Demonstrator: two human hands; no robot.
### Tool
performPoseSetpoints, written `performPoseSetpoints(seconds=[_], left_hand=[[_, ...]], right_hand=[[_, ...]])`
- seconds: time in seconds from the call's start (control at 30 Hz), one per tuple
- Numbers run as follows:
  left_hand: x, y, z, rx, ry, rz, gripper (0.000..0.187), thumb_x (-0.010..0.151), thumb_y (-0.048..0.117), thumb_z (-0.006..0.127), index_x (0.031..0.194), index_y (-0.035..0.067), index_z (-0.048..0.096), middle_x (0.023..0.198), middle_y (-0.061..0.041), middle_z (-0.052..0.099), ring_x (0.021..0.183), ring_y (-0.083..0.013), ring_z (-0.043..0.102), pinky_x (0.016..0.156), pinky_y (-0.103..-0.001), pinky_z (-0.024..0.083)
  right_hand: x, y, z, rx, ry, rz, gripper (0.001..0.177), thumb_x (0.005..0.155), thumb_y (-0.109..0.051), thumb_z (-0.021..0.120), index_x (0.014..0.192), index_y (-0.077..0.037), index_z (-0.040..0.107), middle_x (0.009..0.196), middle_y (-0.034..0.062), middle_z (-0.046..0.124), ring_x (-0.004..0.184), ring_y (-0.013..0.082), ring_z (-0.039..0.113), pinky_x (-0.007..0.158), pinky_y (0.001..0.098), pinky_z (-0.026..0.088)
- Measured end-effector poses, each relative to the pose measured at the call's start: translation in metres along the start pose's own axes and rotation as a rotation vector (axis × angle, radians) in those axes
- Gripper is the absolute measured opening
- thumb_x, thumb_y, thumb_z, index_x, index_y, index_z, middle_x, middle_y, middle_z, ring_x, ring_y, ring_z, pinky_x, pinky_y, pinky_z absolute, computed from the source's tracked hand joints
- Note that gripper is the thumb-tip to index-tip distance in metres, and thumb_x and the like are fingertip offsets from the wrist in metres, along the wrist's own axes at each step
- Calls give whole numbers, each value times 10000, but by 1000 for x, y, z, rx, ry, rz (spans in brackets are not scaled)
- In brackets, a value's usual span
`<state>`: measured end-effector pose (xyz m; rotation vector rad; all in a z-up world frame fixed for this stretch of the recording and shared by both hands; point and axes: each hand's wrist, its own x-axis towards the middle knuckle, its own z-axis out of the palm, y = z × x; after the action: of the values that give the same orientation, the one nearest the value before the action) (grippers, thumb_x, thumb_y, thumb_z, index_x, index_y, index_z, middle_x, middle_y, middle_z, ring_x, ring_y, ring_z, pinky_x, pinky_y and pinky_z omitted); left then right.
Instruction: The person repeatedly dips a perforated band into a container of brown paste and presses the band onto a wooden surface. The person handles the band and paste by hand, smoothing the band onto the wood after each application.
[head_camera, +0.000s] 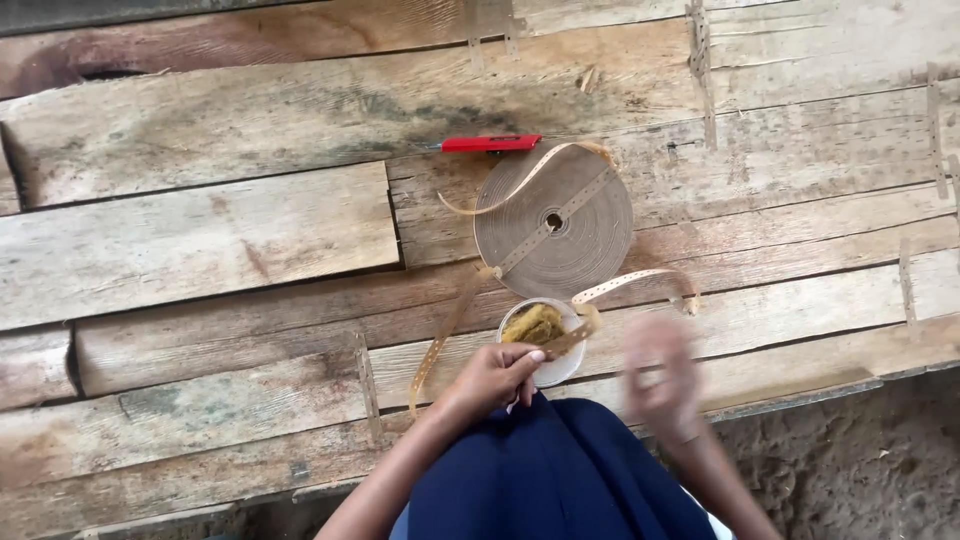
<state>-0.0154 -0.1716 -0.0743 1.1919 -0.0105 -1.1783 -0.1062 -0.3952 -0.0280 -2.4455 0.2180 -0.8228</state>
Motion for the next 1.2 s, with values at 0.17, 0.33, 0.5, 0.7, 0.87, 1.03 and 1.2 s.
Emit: performPoseSetpoints(seconds=[0.17,0.33,0.5,0.7,0.87,1.03,1.2], left_hand=[[6,-27,-12,5,168,-129,314,1041,252,570,1103,-5,741,523,-177,653,267,-131,472,284,-230,361],[-8,-15,-15,45,260,-112,338,1022,220,578,908,-49,749,552,-198,676,293,-133,521,317,-230,414],[-23,5,-11,191,236,-114,325,968,216,606,760,23,766,559,-117,700,329,-96,542,338,-212,400],[-39,24,-14,272,210,-121,287,955,215,599,913,-14,767,603,-116,717,347,-109,548,373,-212,418],[-22,3,-8,267,252,-112,275,926,202,588,815,18,760,565,-108,704,336,-125,561,369,-233,434],[-16,1,-2,373,325,-137,314,910,258,593,696,98,757,507,-49,682,369,-139,624,394,-248,477],[-13,9,-1,495,373,-156,404,910,340,564,570,172,705,426,30,619,400,-140,643,460,-256,519]], right_hand=[[-9,-39,57,45,-354,-355,515,889,-156,636,1397,-75,621,1435,160,617,1335,332,580,1151,466,409],[-26,-27,79,-176,-290,-436,531,960,-337,596,1448,-130,587,1488,105,585,1415,270,515,1238,484,270],[-19,-30,78,-227,-327,-434,448,1016,-345,506,1420,-177,602,1500,54,577,1446,215,475,1267,520,165],[-12,-14,68,-328,-312,-416,575,965,-283,494,1528,-168,507,1593,63,481,1503,246,388,1256,574,141],[-7,-17,41,-142,-250,-264,481,890,-82,538,1360,-52,637,1381,141,635,1347,323,554,1225,531,299],[-30,-34,57,-148,-433,-501,591,890,-313,575,1466,-180,564,1568,67,510,1498,262,408,1263,516,181],[-50,-20,79,-333,-500,-511,899,733,-344,665,1570,-136,411,1614,78,437,1526,222,348,1260,608,94]])
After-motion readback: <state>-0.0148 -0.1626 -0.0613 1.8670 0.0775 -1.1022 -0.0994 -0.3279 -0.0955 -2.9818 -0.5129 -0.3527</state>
